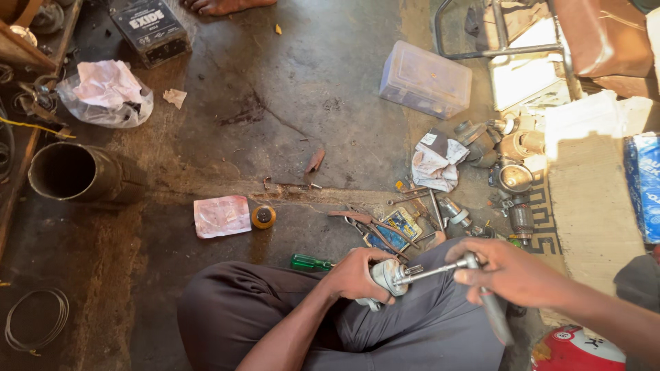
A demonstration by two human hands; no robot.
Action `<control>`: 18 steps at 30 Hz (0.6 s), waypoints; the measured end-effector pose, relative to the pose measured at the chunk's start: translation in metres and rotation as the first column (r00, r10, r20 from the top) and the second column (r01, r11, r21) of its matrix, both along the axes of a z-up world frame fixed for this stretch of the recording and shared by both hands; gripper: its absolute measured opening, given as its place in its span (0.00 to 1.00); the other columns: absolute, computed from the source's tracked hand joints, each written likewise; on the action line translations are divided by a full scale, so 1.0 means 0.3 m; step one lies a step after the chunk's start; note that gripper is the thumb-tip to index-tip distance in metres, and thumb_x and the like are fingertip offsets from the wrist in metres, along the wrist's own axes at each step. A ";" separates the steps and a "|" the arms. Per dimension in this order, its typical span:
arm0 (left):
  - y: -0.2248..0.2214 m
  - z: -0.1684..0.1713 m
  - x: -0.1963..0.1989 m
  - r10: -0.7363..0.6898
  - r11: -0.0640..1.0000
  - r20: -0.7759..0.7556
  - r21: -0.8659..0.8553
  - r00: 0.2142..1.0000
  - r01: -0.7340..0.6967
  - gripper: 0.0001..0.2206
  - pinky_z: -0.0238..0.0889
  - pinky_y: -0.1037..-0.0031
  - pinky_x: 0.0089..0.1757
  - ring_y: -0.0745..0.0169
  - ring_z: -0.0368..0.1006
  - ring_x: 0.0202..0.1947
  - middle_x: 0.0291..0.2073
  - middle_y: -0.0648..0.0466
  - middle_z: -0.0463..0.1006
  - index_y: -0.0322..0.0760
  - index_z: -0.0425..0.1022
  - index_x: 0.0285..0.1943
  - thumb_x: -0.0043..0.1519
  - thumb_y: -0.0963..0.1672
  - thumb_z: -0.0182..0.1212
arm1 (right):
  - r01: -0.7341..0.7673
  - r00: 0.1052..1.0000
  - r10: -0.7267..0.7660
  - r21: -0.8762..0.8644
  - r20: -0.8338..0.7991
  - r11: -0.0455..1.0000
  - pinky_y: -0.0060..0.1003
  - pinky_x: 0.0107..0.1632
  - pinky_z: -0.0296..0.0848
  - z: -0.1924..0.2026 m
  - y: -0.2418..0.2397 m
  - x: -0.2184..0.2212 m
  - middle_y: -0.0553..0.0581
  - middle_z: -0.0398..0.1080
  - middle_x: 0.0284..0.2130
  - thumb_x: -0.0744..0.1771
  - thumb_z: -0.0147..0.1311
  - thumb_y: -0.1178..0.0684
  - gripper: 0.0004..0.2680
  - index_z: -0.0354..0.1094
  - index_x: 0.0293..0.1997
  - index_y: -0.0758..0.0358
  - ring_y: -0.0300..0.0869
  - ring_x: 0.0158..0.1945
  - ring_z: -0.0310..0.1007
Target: The person sits on the floor and uses a screwdriver to tighten screws on a cylindrical electrical component. They rotate the component to access different sides and continue tightening the screws.
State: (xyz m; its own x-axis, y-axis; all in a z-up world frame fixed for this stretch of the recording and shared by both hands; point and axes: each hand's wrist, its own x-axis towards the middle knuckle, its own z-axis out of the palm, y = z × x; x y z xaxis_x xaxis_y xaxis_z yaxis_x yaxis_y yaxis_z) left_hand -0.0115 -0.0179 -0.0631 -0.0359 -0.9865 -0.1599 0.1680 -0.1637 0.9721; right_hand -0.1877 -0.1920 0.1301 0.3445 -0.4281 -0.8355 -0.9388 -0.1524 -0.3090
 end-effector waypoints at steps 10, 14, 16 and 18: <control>-0.013 -0.016 0.020 -0.075 0.997 0.021 -0.032 0.997 0.076 0.32 0.71 0.74 0.48 0.70 0.79 0.43 0.42 0.53 0.86 0.34 0.81 0.56 0.36 0.42 0.74 | -0.199 0.974 0.209 -0.115 0.085 0.973 0.40 0.34 0.74 0.015 0.062 0.003 0.59 0.78 0.24 0.65 0.60 0.51 0.13 0.71 0.55 0.54 0.47 0.28 0.80; -0.025 -0.032 0.026 -0.130 0.991 0.046 -0.037 0.990 0.132 0.33 0.71 0.73 0.48 0.71 0.78 0.41 0.41 0.54 0.86 0.36 0.80 0.57 0.36 0.41 0.75 | -0.468 0.512 0.809 -0.695 0.290 0.546 0.42 0.35 0.75 0.017 0.100 -0.001 0.59 0.78 0.36 0.61 0.61 0.54 0.14 0.71 0.51 0.59 0.51 0.35 0.80; -0.022 -0.040 0.026 -0.124 0.991 0.115 -0.041 0.986 0.129 0.33 0.70 0.72 0.47 0.71 0.78 0.41 0.41 0.54 0.86 0.36 0.81 0.56 0.36 0.41 0.75 | -0.413 0.705 0.631 -0.535 0.325 0.737 0.42 0.38 0.75 0.027 0.110 0.006 0.59 0.78 0.32 0.61 0.62 0.55 0.15 0.69 0.53 0.59 0.50 0.37 0.81; -0.017 -0.050 0.039 -0.126 0.991 0.060 -0.036 0.990 0.128 0.33 0.70 0.71 0.47 0.69 0.78 0.40 0.41 0.53 0.86 0.37 0.81 0.58 0.37 0.41 0.74 | -0.325 0.871 0.413 -0.318 0.266 0.891 0.44 0.40 0.76 0.031 0.112 0.032 0.60 0.78 0.30 0.63 0.61 0.54 0.15 0.69 0.55 0.58 0.52 0.37 0.84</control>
State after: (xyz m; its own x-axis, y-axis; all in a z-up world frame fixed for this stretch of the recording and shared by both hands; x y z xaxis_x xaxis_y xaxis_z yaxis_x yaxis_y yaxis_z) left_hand 0.0003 -0.0229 -0.0782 -0.1531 -0.9802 -0.1258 0.0924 -0.1410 0.9857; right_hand -0.1780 -0.1584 0.1394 0.7468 -0.3987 -0.5322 -0.6546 -0.5820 -0.4824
